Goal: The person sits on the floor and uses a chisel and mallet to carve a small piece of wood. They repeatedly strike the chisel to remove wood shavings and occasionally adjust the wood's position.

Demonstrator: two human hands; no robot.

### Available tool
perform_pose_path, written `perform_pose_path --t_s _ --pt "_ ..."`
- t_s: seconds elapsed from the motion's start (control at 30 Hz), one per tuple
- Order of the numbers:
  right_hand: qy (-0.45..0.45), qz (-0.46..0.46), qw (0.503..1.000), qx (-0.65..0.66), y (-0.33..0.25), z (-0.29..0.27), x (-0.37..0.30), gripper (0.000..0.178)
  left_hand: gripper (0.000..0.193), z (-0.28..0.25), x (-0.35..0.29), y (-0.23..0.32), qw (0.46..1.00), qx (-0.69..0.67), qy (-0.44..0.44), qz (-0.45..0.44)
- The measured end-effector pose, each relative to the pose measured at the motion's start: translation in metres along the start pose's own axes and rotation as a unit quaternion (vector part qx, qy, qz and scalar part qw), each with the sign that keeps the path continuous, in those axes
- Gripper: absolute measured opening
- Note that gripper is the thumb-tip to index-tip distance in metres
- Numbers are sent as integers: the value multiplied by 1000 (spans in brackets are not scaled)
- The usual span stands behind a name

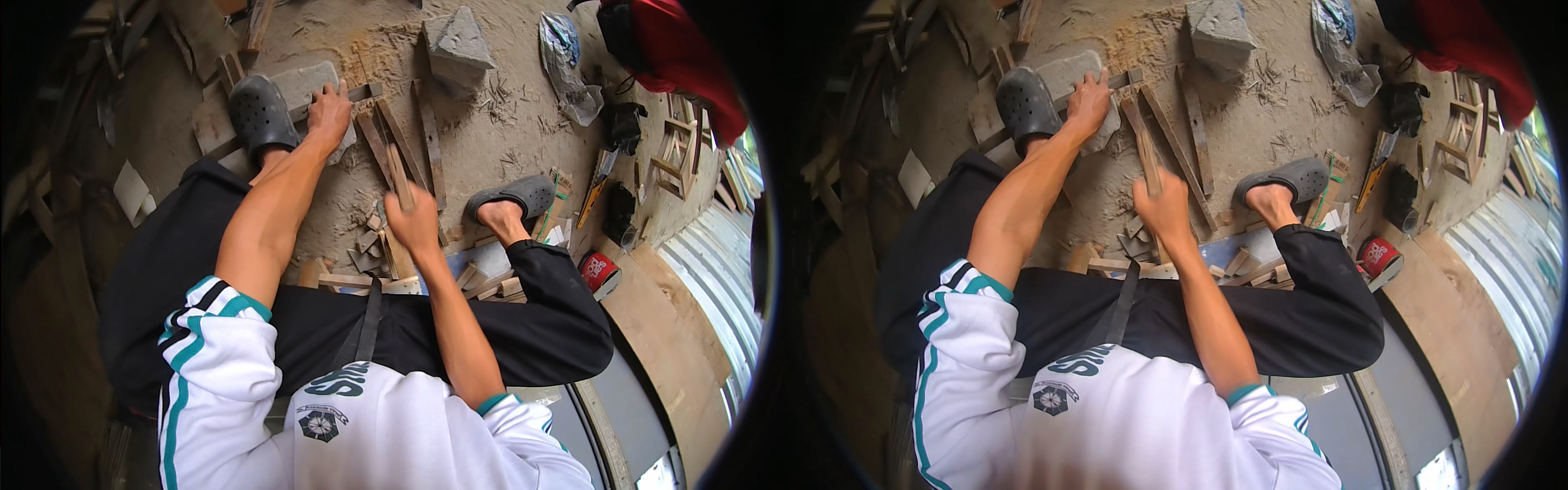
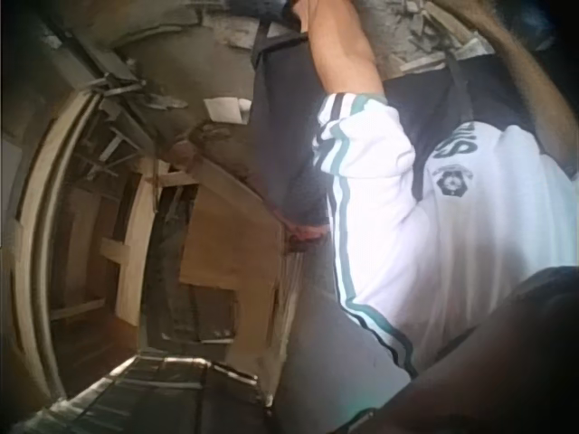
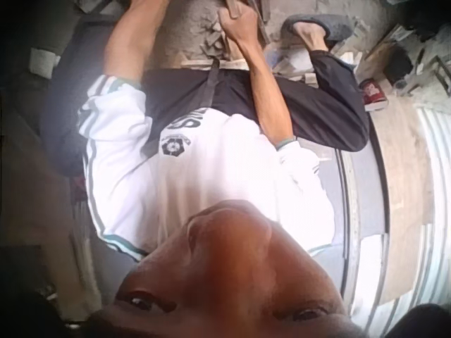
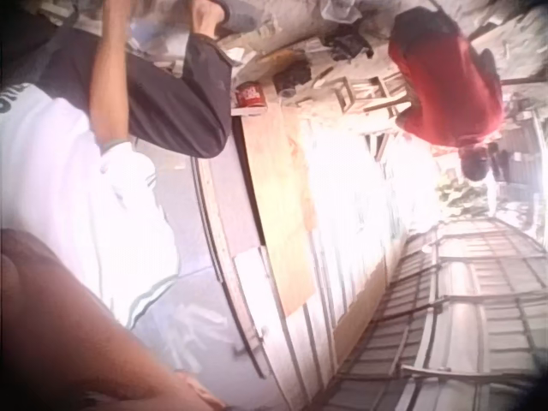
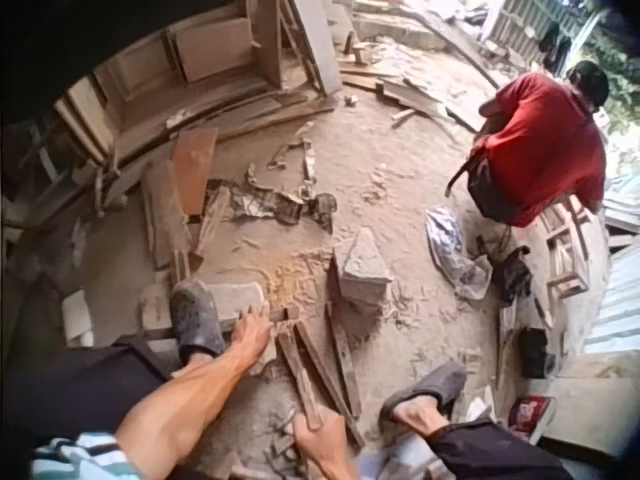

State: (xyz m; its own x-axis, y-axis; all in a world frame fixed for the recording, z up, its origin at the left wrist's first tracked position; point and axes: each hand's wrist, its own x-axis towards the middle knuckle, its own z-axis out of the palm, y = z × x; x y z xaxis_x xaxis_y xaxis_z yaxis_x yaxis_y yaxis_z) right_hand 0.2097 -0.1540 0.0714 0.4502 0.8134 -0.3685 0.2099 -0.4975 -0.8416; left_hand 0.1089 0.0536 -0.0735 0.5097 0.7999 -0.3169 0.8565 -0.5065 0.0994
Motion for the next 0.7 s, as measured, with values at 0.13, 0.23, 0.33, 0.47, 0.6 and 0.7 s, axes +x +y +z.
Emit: perform_pose_path --t_s 0.13,0.23,0.33,0.47,0.6,0.7 --pt "29 -68 997 18 -5 -20 -70 11 51 -2 1 0 1000 10 16 3" --pt "-18 8 1000 -5 8 -10 -23 13 52 1 4 -4 1000 -1 -1 14" --pt "-10 -5 1000 2 4 -8 -20 15 53 -4 -1 -1 1000 5 -3 19" --pt "23 10 997 77 -15 -40 -88 14 53 -7 2 1 999 41 -6 16" --pt "-1 18 1000 19 1 -15 -21 13 54 0 5 -2 999 30 -11 33" --pt "-6 66 998 22 -22 -12 -4 17 53 -4 -1 -3 998 44 -18 29"
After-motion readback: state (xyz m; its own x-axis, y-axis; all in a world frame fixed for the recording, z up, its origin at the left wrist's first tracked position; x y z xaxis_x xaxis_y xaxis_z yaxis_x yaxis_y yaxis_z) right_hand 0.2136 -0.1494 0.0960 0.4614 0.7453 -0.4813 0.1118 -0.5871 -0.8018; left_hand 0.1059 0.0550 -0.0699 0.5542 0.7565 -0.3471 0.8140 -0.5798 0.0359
